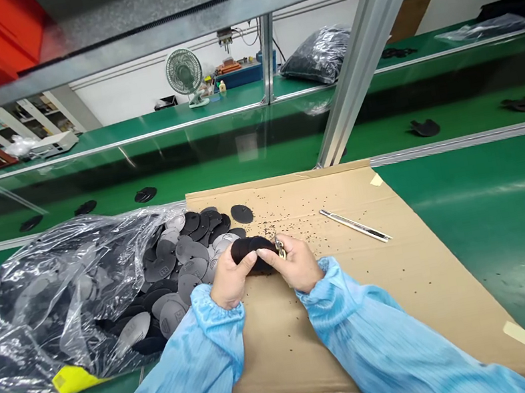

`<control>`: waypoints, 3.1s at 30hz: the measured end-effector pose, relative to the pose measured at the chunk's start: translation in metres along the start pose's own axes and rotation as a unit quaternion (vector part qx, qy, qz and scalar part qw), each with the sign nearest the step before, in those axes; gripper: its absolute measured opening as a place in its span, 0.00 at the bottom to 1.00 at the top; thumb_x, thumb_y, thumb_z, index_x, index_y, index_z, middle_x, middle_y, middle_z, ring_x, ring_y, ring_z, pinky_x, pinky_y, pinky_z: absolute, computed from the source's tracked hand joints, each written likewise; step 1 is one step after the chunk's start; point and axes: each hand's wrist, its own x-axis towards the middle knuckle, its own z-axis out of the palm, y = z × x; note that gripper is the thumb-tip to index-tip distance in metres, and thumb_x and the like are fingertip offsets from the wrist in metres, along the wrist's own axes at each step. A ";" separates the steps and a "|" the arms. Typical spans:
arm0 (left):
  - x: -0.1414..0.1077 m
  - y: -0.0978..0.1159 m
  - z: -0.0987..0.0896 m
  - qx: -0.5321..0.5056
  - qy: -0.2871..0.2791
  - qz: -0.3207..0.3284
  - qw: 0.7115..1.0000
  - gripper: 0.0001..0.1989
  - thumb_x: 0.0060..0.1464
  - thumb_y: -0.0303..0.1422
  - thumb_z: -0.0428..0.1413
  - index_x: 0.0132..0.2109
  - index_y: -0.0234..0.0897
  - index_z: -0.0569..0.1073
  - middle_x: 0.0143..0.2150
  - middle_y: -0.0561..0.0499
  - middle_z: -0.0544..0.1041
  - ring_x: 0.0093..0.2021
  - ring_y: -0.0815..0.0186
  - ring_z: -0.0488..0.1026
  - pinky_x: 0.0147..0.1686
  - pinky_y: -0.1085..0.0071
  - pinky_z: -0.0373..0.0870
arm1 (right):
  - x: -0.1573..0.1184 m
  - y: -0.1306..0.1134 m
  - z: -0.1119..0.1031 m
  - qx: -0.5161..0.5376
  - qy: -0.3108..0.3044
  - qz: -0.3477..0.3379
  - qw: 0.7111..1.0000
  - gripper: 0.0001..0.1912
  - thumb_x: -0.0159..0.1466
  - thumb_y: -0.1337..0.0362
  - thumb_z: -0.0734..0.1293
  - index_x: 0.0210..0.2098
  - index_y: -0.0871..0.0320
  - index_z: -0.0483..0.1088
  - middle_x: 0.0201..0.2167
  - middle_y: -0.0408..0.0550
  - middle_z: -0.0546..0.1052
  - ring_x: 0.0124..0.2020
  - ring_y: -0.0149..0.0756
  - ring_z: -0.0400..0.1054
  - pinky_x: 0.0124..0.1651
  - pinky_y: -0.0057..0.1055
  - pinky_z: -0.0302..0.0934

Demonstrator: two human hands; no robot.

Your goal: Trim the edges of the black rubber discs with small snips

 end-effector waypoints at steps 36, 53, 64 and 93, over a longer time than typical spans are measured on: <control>0.115 0.089 -0.005 0.523 0.221 0.243 0.787 0.14 0.50 0.29 0.58 0.45 0.36 0.76 0.46 0.44 0.74 0.51 0.56 0.70 0.56 0.58 0.64 | 0.019 0.022 0.003 0.061 0.212 -0.048 0.974 0.10 0.61 0.57 0.65 0.33 0.59 0.71 0.28 0.46 0.74 0.29 0.34 0.67 0.36 0.30 0.63; 0.131 0.067 0.013 0.823 -0.043 0.018 0.566 0.23 0.48 0.44 0.59 0.51 0.40 0.74 0.49 0.45 0.76 0.49 0.55 0.72 0.48 0.64 0.68 | 0.020 0.023 0.004 0.057 0.208 -0.059 0.975 0.08 0.60 0.59 0.65 0.32 0.58 0.71 0.27 0.45 0.74 0.29 0.35 0.67 0.36 0.31 0.62; 0.112 0.039 0.020 0.820 0.001 0.063 0.568 0.11 0.57 0.33 0.52 0.42 0.36 0.76 0.45 0.43 0.77 0.49 0.59 0.71 0.51 0.66 0.66 | 0.021 0.027 0.002 0.083 0.211 -0.051 0.973 0.10 0.59 0.57 0.65 0.31 0.58 0.71 0.26 0.45 0.74 0.27 0.34 0.66 0.34 0.29 0.61; 0.005 0.003 0.041 0.747 -0.110 0.194 0.626 0.48 0.49 0.60 0.50 0.64 0.25 0.54 0.68 0.29 0.48 0.68 0.45 0.43 0.64 0.50 0.42 | 0.064 0.065 -0.048 0.169 0.436 -0.001 0.884 0.16 0.60 0.51 0.64 0.31 0.59 0.65 0.23 0.40 0.66 0.25 0.28 0.61 0.31 0.25 0.59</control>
